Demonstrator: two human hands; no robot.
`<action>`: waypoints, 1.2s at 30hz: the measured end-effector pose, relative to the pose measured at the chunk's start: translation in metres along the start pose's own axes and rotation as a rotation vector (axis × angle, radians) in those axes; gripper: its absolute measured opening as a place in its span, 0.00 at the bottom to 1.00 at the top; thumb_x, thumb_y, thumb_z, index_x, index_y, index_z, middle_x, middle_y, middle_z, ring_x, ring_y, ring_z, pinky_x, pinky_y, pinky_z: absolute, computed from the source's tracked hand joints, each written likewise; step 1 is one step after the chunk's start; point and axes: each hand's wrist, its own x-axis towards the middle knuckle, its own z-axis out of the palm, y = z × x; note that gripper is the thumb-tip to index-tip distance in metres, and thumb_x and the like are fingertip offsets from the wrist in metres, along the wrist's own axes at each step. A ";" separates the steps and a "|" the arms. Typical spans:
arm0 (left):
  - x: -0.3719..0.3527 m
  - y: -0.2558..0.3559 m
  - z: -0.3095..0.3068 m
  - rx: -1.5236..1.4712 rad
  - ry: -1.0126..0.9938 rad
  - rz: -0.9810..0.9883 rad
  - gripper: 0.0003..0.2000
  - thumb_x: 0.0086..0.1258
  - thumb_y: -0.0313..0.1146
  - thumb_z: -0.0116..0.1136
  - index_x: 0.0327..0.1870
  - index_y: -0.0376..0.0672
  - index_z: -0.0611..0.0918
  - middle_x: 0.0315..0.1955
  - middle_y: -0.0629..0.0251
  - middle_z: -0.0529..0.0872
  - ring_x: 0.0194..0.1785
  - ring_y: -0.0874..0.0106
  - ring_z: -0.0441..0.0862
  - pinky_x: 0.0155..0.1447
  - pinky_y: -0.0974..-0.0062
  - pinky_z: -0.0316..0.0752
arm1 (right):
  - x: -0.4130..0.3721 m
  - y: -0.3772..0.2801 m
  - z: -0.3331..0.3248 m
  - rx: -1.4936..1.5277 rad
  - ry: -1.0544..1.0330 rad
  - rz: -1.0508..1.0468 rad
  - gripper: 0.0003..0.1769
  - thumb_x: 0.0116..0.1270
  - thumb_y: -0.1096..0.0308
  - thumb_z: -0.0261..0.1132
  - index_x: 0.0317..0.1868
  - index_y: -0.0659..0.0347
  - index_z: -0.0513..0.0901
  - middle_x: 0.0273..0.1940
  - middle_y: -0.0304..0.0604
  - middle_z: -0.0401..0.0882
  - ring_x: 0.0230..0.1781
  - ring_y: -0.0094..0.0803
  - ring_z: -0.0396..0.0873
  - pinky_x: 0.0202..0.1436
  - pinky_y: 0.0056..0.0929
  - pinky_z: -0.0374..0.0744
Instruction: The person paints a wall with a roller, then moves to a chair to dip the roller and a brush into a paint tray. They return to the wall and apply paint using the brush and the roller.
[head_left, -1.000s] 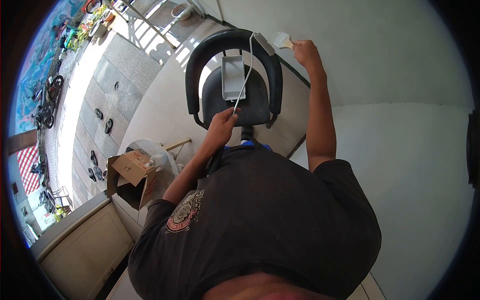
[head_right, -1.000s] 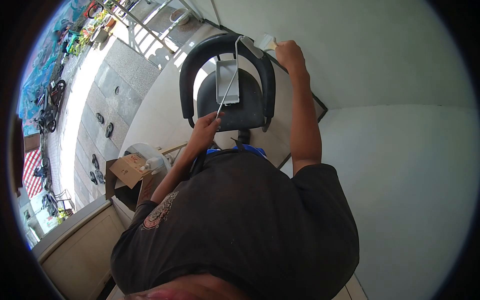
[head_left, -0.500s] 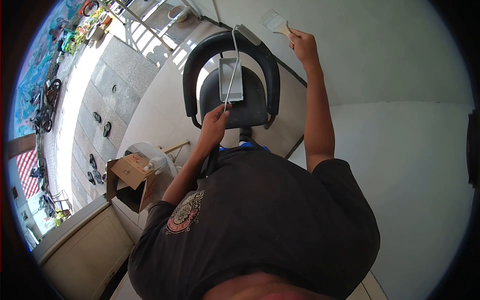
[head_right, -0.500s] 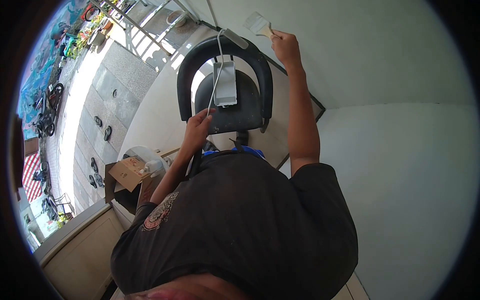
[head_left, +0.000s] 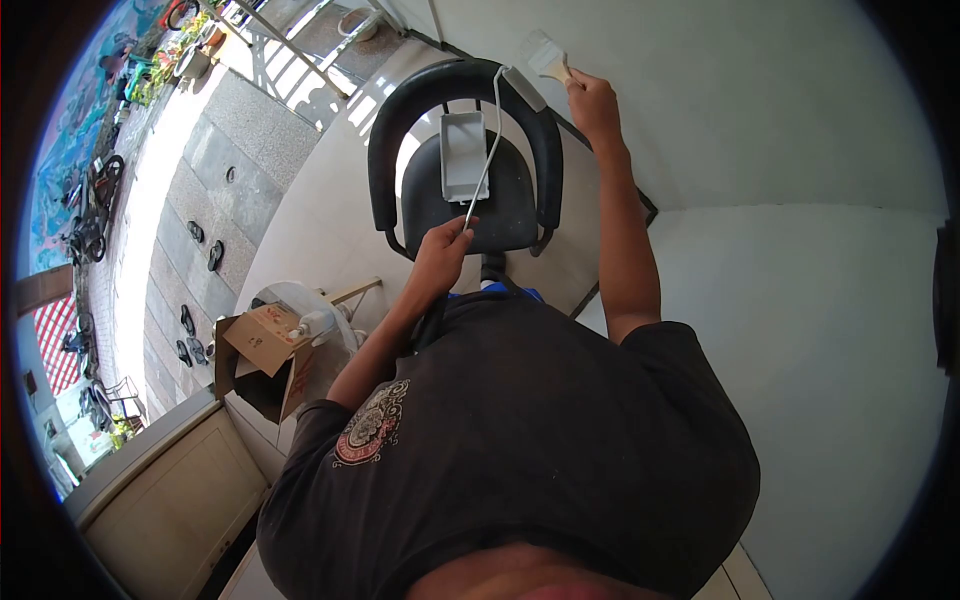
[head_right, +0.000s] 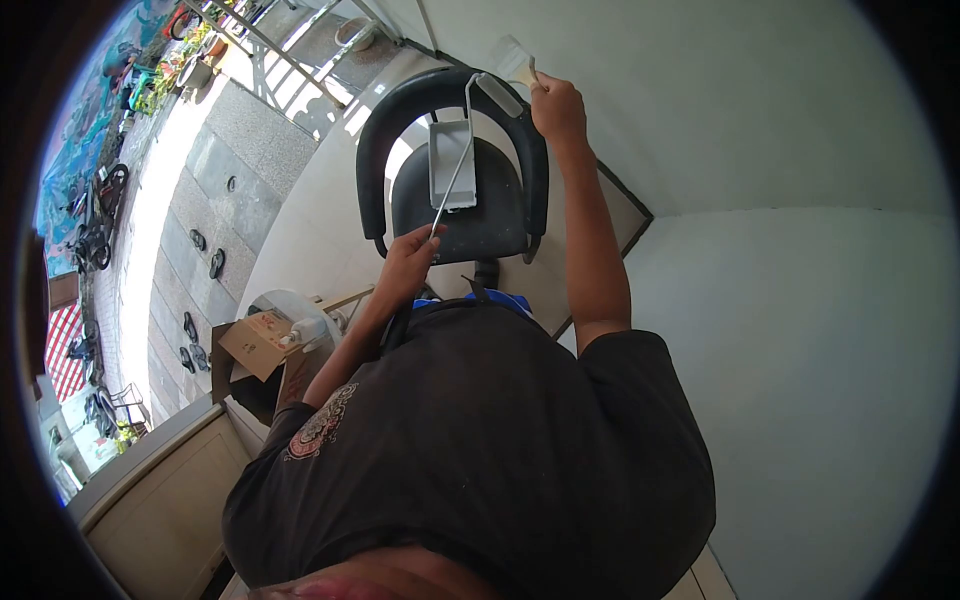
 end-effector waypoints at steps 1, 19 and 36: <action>0.001 0.004 -0.001 -0.013 -0.002 0.007 0.17 0.75 0.33 0.50 0.59 0.34 0.79 0.18 0.81 0.66 0.22 0.88 0.61 0.26 0.81 0.55 | 0.000 0.005 0.006 0.000 0.001 -0.002 0.19 0.66 0.63 0.56 0.52 0.57 0.85 0.44 0.61 0.83 0.48 0.56 0.82 0.54 0.45 0.79; 0.003 0.001 -0.004 -0.075 0.021 -0.024 0.16 0.75 0.32 0.50 0.58 0.33 0.79 0.17 0.81 0.67 0.19 0.88 0.60 0.24 0.81 0.54 | -0.026 0.107 0.056 -0.465 -0.326 0.165 0.19 0.68 0.65 0.55 0.50 0.69 0.83 0.43 0.64 0.83 0.46 0.56 0.82 0.53 0.46 0.78; -0.003 0.017 0.001 -0.046 0.017 0.050 0.16 0.75 0.31 0.50 0.58 0.35 0.80 0.16 0.82 0.65 0.20 0.89 0.59 0.24 0.81 0.52 | -0.018 0.048 0.018 -0.014 -0.041 0.090 0.19 0.70 0.63 0.56 0.56 0.64 0.82 0.44 0.62 0.83 0.48 0.56 0.81 0.53 0.42 0.79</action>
